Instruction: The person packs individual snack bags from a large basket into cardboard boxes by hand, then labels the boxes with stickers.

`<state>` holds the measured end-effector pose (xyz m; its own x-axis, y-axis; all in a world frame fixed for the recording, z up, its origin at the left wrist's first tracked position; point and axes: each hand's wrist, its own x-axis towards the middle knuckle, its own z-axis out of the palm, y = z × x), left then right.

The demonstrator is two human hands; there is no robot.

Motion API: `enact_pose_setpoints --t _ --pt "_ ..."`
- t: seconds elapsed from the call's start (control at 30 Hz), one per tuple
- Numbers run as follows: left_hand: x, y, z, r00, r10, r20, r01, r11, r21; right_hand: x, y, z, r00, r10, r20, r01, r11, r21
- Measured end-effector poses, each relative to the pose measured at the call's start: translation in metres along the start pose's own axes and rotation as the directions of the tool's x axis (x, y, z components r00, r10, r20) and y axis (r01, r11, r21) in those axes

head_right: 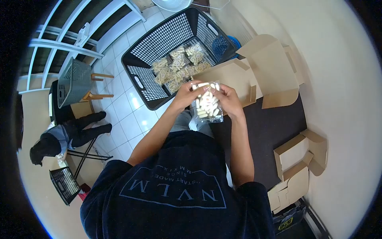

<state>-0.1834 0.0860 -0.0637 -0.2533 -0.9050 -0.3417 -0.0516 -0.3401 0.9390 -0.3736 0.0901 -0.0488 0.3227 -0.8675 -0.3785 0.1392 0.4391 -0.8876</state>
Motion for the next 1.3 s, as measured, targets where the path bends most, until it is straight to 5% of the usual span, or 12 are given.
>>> enact_pose_setpoints --t 0.1,0.23,0.3,0.43,0.5,0.57,0.77,0.97,1.07,1.17,1.3 --pt "-0.001 -0.009 -0.003 0.993 -0.018 -0.121 0.002 0.992 -0.128 0.017 0.011 -0.015 0.988 -0.014 -0.151 0.025 0.997 0.071" --pt "-0.007 -0.026 -0.030 0.965 -0.024 -0.260 -0.020 0.986 -0.165 0.064 0.046 -0.055 0.966 -0.037 -0.256 -0.015 0.980 -0.197" --pt "-0.012 -0.032 -0.044 0.951 -0.036 -0.308 0.025 0.999 -0.037 0.092 0.080 -0.070 0.976 -0.046 -0.213 -0.017 0.958 -0.287" --pt "-0.027 -0.045 -0.052 0.967 -0.110 -0.229 0.107 0.994 -0.022 0.091 0.072 -0.037 0.976 -0.036 -0.215 -0.108 0.779 -0.618" --pt "-0.031 -0.046 -0.048 0.969 -0.150 -0.197 0.144 0.989 -0.043 0.082 0.064 -0.021 0.937 -0.269 -0.224 -0.103 0.400 -0.911" --pt "-0.035 -0.048 -0.040 0.968 -0.196 -0.156 0.189 0.980 -0.062 0.075 0.058 -0.010 0.929 -0.234 -0.288 -0.161 0.445 -0.881" --pt "-0.031 -0.055 -0.022 0.974 -0.225 -0.013 0.220 0.964 -0.146 0.051 0.054 0.016 0.921 -0.290 -0.261 -0.179 0.279 -0.943" --pt "-0.029 -0.064 -0.015 0.983 -0.179 0.027 0.180 0.984 -0.015 0.068 0.075 0.017 0.909 -0.340 -0.242 -0.100 0.385 -0.917" --pt "-0.029 -0.059 -0.031 0.976 -0.193 0.101 0.192 0.981 0.019 0.074 0.075 0.022 0.896 -0.398 -0.196 -0.072 0.306 -0.949" --pt "-0.018 -0.071 -0.068 0.994 -0.108 0.033 0.112 0.977 -0.183 0.070 0.072 0.024 0.879 -0.453 -0.150 -0.048 0.229 -0.972" --pt "0.015 -0.088 -0.140 0.956 -0.144 -0.256 0.112 0.984 -0.136 0.058 0.062 0.038 0.817 -0.526 -0.236 -0.080 0.301 -0.950"
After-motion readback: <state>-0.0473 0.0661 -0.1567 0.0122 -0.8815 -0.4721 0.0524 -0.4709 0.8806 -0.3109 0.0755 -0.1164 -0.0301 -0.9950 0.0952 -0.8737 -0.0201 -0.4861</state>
